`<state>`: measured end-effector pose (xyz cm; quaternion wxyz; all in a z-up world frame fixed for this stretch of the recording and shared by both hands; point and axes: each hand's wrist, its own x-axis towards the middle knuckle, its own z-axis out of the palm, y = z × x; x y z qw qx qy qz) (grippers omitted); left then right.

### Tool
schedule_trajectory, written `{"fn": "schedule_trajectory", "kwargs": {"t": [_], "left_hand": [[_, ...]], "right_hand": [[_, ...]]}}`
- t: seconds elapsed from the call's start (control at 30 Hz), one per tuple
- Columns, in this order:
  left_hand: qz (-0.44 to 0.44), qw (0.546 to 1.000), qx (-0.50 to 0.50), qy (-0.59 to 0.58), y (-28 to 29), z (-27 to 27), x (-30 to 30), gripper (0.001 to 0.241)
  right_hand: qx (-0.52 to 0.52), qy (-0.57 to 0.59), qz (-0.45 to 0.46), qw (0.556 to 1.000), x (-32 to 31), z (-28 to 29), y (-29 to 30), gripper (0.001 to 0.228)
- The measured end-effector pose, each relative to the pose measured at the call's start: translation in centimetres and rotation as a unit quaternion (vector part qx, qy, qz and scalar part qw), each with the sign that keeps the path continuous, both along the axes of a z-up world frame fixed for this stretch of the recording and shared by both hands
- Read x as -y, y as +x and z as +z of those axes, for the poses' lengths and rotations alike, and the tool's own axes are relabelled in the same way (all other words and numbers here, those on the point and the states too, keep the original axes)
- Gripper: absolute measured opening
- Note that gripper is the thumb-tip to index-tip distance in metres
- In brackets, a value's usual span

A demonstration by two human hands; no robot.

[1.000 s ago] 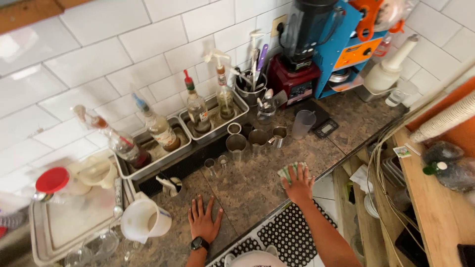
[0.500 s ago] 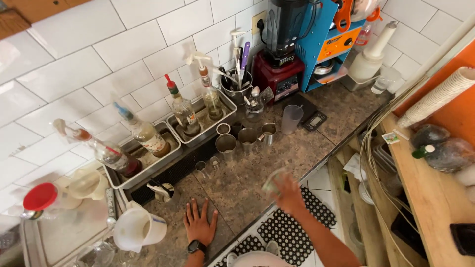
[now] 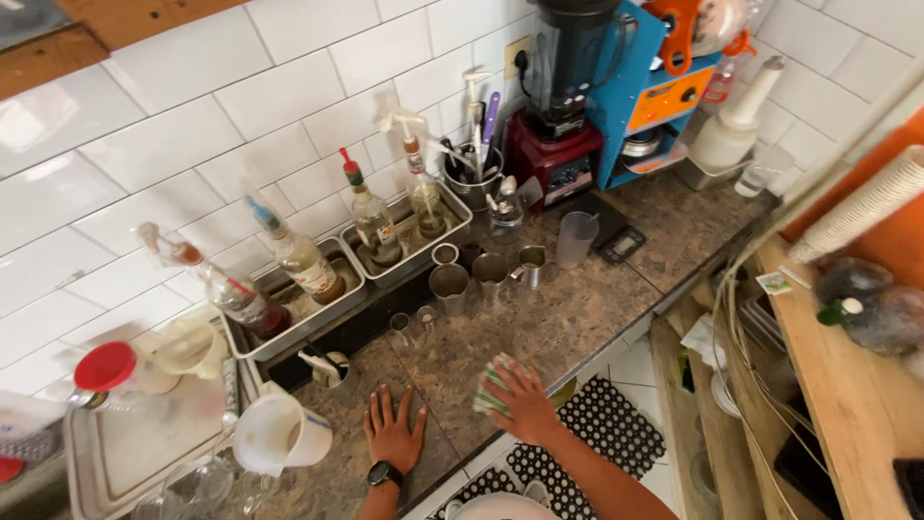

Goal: Wiping down a coffee shop counter with a rag.

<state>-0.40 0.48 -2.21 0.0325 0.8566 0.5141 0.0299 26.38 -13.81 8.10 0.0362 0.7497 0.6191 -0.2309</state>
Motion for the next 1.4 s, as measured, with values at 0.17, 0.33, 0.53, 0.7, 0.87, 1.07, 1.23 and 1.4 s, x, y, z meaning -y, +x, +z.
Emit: {"fn": "schedule_trajectory", "kwargs": {"t": [0.17, 0.33, 0.53, 0.7, 0.87, 1.07, 1.23, 1.4], "left_hand": [[0.032, 0.998, 0.055, -0.026, 2.0, 0.3, -1.2, 0.083], [-0.007, 0.995, 0.091, 0.028, 3.2, -0.9, -0.5, 0.080], [-0.039, 0.995, 0.078, 0.056, 3.5, 2.3, 0.0, 0.073], [-0.048, 0.997, 0.059, 0.018, 3.4, 2.9, -0.2, 0.070], [-0.048, 0.998, 0.029, -0.009, 3.3, 3.6, -0.2, 0.073], [-0.023, 0.994, -0.028, -0.098, 3.9, 5.1, -0.3, 0.076], [-0.026, 0.999, -0.003, -0.023, 3.7, 3.0, -0.5, 0.071], [-0.029, 0.999, 0.020, -0.033, 3.7, 3.6, -0.4, 0.069]], "right_hand": [[0.061, 0.086, -0.119, 0.987, 1.2, -2.4, 8.8, 0.058], [0.087, 0.037, -0.266, 0.959, -0.5, -5.8, 12.7, 0.077], [0.097, -0.022, -0.094, 0.991, -0.9, -3.6, 2.4, 0.072], [-0.039, 0.028, -0.181, 0.982, 1.3, 3.9, 3.1, 0.060], [0.132, -0.009, -0.265, 0.955, -0.5, -2.3, 13.0, 0.076], [0.081, 0.017, -0.215, 0.973, -3.8, -1.5, 6.7, 0.076], [0.026, 0.065, -0.083, 0.994, -1.1, -0.2, 1.2, 0.072], [-0.006, 0.048, -0.180, 0.983, 0.0, 0.0, 8.0, 0.073]]}}
